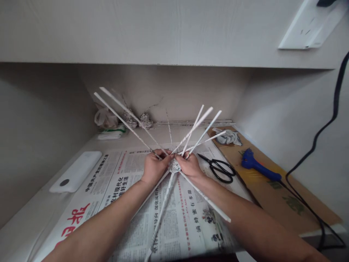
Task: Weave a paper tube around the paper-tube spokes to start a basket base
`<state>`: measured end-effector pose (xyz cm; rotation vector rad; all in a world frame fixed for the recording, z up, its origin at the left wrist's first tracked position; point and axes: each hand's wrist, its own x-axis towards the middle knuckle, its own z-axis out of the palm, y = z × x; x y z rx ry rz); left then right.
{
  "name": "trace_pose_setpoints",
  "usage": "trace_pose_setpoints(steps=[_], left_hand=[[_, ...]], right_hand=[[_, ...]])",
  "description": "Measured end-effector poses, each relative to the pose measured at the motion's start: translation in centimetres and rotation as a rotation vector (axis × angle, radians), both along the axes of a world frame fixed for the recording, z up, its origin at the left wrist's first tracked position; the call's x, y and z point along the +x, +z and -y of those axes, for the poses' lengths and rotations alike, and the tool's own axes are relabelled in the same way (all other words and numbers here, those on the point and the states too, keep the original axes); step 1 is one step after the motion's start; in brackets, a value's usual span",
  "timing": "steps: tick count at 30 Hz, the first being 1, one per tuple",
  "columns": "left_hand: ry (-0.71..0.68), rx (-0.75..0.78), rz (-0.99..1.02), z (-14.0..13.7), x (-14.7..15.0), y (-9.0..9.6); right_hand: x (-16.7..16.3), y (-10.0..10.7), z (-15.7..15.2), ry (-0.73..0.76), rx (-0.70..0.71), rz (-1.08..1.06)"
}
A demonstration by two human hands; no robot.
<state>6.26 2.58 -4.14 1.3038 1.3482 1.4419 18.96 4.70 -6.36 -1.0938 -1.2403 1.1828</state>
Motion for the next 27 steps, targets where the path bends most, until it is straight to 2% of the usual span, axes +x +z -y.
trace_pose_setpoints(steps=[4,7,12,18,22,27], left_hand=[[0.058,0.041,-0.161,-0.2,-0.5,0.1],[0.034,0.078,-0.215,-0.4,-0.8,-0.1],[-0.032,0.131,-0.216,-0.5,-1.0,-0.3],[-0.066,0.174,-0.281,-0.4,-1.2,0.0],[-0.079,0.074,-0.183,-0.5,-1.1,-0.2],[-0.096,-0.197,0.148,-0.9,-1.1,-0.2]], right_hand=[[-0.1,-0.7,-0.2,-0.087,-0.040,0.002],[-0.2,-0.8,-0.3,-0.110,-0.078,-0.030],[-0.2,0.0,0.1,-0.080,-0.112,-0.085],[0.1,1.1,0.8,-0.082,-0.160,-0.042],[0.2,0.9,0.7,-0.071,-0.101,-0.023],[0.0,0.8,0.7,-0.052,-0.112,-0.043]])
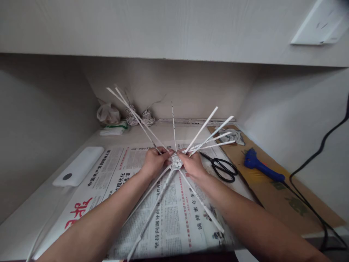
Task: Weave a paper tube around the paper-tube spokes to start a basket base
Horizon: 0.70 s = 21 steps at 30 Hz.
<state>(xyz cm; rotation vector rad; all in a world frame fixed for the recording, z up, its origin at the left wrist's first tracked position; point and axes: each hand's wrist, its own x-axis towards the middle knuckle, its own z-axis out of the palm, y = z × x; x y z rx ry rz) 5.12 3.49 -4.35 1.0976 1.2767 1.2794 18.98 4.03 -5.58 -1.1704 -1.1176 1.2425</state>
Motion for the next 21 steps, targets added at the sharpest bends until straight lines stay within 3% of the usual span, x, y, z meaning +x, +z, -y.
trace_pose_setpoints(steps=[4,9,15,21], left_hand=[[0.017,-0.164,0.207,-0.27,-0.09,0.29],[-0.021,-0.237,0.253,-0.35,-0.36,0.26],[-0.016,-0.084,0.151,0.00,-0.06,-0.06],[0.050,0.155,-0.221,0.48,0.53,0.20]], right_hand=[[-0.04,0.18,-0.06,-0.006,-0.003,0.035],[-0.02,0.44,0.14,-0.014,-0.020,0.047],[0.20,0.23,0.22,0.031,0.051,0.139],[0.28,-0.31,-0.07,0.022,0.112,0.209]])
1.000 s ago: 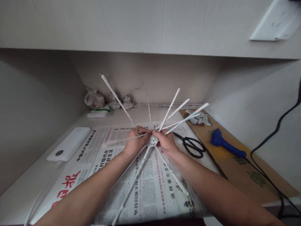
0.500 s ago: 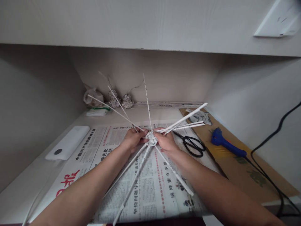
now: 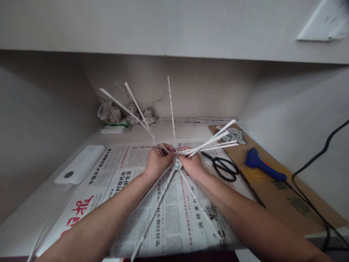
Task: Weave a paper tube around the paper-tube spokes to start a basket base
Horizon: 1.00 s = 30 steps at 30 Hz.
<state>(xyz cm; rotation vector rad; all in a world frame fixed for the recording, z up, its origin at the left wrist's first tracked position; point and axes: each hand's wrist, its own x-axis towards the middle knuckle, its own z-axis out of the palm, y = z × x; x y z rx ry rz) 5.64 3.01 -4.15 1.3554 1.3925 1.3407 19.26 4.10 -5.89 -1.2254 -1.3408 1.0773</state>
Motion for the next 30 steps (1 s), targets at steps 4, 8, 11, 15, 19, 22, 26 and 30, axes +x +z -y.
trace_pose_setpoints(steps=[4,8,11,15,19,22,26,30], left_hand=[[0.074,0.129,-0.214,0.44,0.09,0.16],[0.024,0.210,-0.228,0.54,0.07,-0.02],[-0.019,0.145,-0.126,0.21,-0.21,-0.29],[-0.075,-0.039,0.026,-0.24,-0.64,-0.52],[-0.086,-0.098,0.017,-0.26,-0.51,-0.33],[-0.055,-0.101,0.030,-0.21,-0.26,-0.16],[-0.029,-0.118,0.067,-0.24,-0.19,-0.24],[-0.050,-0.120,0.068,-0.40,-0.34,-0.68]], right_hand=[[0.06,0.07,-0.07,-0.007,0.040,0.055],[0.19,-0.04,-0.18,0.008,0.089,0.102],[0.24,-0.14,-0.17,0.021,0.109,0.140],[0.23,-0.06,0.03,0.046,0.145,0.180],[0.15,0.04,0.21,0.077,0.180,0.213],[0.11,-0.01,0.20,0.042,0.175,0.218],[0.16,0.19,0.11,-0.017,0.153,0.279],[0.23,0.67,0.27,-0.050,0.110,0.316]])
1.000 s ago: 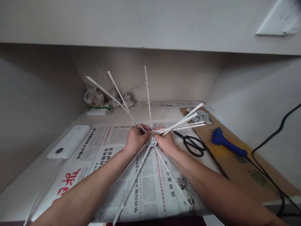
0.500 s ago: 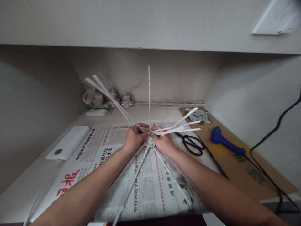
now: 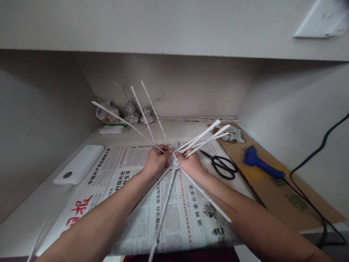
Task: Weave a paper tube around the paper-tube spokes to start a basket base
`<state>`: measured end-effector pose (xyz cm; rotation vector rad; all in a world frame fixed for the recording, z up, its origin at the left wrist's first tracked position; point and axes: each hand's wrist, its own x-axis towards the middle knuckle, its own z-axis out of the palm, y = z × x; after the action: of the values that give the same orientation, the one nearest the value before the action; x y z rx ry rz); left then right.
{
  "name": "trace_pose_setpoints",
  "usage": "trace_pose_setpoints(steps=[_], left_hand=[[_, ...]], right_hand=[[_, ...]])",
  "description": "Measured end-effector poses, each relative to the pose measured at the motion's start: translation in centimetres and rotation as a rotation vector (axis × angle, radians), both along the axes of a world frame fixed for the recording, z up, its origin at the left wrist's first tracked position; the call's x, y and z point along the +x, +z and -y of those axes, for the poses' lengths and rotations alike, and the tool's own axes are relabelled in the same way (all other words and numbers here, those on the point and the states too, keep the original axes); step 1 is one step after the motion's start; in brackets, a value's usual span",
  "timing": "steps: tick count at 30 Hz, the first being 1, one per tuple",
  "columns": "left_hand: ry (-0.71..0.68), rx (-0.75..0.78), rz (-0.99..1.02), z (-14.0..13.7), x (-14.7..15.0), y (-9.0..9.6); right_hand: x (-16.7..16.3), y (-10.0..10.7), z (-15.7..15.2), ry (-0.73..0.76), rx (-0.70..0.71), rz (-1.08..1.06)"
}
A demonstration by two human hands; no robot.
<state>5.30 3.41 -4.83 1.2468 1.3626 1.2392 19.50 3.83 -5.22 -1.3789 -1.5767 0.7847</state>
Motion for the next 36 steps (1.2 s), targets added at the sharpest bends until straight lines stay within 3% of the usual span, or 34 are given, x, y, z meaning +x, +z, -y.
trace_pose_setpoints(steps=[20,29,36], left_hand=[[-0.012,-0.126,0.191,-0.1,0.0,0.0],[0.039,-0.009,0.231,-0.1,0.1,0.3],[-0.003,-0.163,0.263,-0.5,-0.6,0.7]], right_hand=[[0.0,-0.5,-0.2,-0.022,-0.019,0.026],[-0.3,-1.3,-0.7,0.041,-0.186,-0.337],[-0.3,-1.0,-0.6,-0.009,-0.184,-0.372]])
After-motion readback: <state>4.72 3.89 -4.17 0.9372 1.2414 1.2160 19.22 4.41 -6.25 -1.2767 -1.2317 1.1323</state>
